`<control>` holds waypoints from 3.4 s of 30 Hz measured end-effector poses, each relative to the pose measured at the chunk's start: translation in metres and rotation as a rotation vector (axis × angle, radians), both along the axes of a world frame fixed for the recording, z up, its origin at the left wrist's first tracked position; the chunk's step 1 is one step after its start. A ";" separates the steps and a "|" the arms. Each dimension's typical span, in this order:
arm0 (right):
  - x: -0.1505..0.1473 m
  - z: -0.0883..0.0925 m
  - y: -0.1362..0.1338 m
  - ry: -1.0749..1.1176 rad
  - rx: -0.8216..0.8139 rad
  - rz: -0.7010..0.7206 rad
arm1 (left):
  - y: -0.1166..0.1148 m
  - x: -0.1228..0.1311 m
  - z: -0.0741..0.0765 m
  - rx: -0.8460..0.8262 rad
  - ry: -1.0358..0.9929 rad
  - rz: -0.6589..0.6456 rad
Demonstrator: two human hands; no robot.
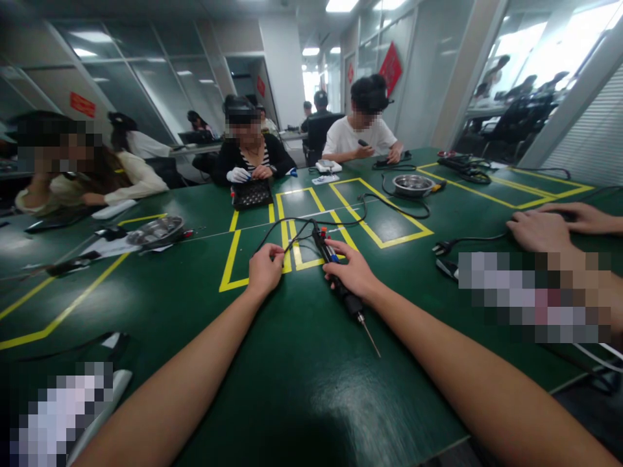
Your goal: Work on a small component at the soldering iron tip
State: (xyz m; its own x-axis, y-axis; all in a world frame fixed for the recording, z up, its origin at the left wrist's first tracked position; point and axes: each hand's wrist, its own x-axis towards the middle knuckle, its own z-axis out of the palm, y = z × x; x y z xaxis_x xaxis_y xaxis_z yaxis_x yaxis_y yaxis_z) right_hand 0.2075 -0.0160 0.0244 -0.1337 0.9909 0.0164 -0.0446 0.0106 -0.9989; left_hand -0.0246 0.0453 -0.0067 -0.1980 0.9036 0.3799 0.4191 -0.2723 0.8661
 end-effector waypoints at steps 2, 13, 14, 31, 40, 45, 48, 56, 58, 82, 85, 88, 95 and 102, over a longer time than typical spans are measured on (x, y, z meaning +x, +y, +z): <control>-0.002 -0.001 -0.003 -0.152 0.019 0.048 | -0.002 0.003 0.002 0.043 0.025 -0.017; -0.011 -0.008 -0.017 -0.742 0.556 0.046 | -0.032 0.032 0.028 0.201 -0.084 -0.303; -0.012 -0.008 -0.019 -0.762 0.565 0.049 | -0.033 0.033 0.027 0.195 -0.071 -0.326; -0.013 -0.006 -0.023 -0.871 0.525 -0.007 | -0.025 0.030 0.012 0.186 0.182 -0.279; -0.012 -0.009 -0.021 -0.892 0.522 -0.021 | -0.024 0.030 0.008 0.184 0.300 -0.292; -0.012 -0.009 -0.022 -0.880 0.539 -0.025 | -0.022 0.029 0.009 0.239 0.341 -0.281; -0.012 -0.009 -0.022 -0.880 0.542 -0.024 | -0.020 0.028 0.006 0.200 0.272 -0.280; -0.012 -0.010 -0.022 -0.860 0.551 -0.018 | -0.022 0.029 0.007 0.134 0.176 -0.308; -0.012 -0.010 -0.022 -0.862 0.552 -0.016 | -0.022 0.030 0.007 0.134 0.180 -0.304; -0.014 -0.005 -0.024 -0.889 0.524 -0.003 | -0.018 0.027 0.005 0.175 0.189 -0.275; -0.014 -0.005 -0.025 -0.890 0.529 -0.003 | -0.017 0.026 0.004 0.165 0.201 -0.273; -0.014 -0.005 -0.025 -0.888 0.531 -0.004 | -0.017 0.026 0.003 0.157 0.204 -0.272; -0.013 -0.005 -0.024 -0.879 0.546 0.001 | -0.015 0.026 0.002 0.153 0.196 -0.271; -0.014 -0.005 -0.024 -0.887 0.541 0.003 | -0.015 0.026 0.004 0.152 0.216 -0.275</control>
State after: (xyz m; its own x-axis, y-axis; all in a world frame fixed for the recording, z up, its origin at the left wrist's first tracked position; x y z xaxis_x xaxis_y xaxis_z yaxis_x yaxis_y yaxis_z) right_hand 0.1939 -0.0401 0.0194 -0.3170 0.8800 0.3536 0.7032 0.4683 -0.5349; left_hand 0.0018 0.0304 -0.0029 0.1435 0.8418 0.5203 0.4810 -0.5188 0.7067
